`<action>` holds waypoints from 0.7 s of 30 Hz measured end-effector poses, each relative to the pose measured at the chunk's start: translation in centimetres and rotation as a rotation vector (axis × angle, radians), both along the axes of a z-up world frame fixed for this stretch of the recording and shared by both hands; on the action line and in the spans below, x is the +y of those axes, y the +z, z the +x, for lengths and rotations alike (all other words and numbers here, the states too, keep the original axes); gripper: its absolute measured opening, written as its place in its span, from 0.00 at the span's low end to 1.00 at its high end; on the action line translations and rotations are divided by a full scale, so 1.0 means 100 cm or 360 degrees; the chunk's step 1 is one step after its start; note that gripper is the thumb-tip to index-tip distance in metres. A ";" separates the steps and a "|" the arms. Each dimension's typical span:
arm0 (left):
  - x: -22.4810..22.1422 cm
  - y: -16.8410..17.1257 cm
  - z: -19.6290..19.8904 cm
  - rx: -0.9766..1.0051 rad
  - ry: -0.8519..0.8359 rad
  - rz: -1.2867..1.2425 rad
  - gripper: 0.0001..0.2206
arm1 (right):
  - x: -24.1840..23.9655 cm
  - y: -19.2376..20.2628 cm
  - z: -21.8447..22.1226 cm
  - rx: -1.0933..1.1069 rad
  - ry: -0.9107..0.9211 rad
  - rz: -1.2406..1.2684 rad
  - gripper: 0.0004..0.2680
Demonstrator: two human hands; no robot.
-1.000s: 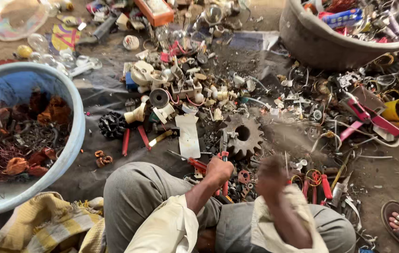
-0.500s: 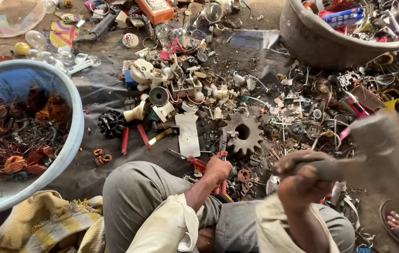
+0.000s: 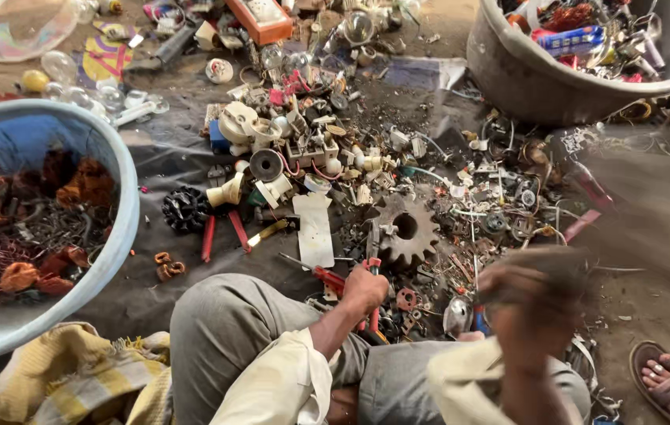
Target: The person uses a hammer and pliers to disassemble a metal gear-like component, striking and pulling out smaller parts.
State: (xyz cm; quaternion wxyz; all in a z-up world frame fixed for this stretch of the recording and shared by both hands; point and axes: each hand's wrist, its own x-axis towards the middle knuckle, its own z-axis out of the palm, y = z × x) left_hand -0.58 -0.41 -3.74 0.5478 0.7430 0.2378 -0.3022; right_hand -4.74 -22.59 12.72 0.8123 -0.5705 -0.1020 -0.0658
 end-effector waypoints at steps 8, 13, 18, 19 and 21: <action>0.001 -0.006 -0.005 0.0020 -0.0024 -0.0037 0.23 | 0.076 -0.096 0.017 0.1189 -0.0161 -0.2290 0.17; 0.006 -0.004 -0.002 0.0103 0.0037 -0.0096 0.28 | 0.096 -0.049 0.008 0.1040 -0.0159 -0.1981 0.18; 0.002 -0.009 0.003 0.0116 0.0010 0.0052 0.25 | 0.071 0.011 0.007 0.0064 -0.0383 -0.0981 0.16; 0.001 -0.010 0.003 0.0113 0.0017 0.0062 0.25 | 0.061 0.019 0.007 -0.0210 -0.0385 -0.0739 0.16; 0.002 -0.010 0.002 0.0175 0.0018 0.0008 0.25 | 0.053 0.015 0.007 -0.0450 -0.0322 -0.0532 0.16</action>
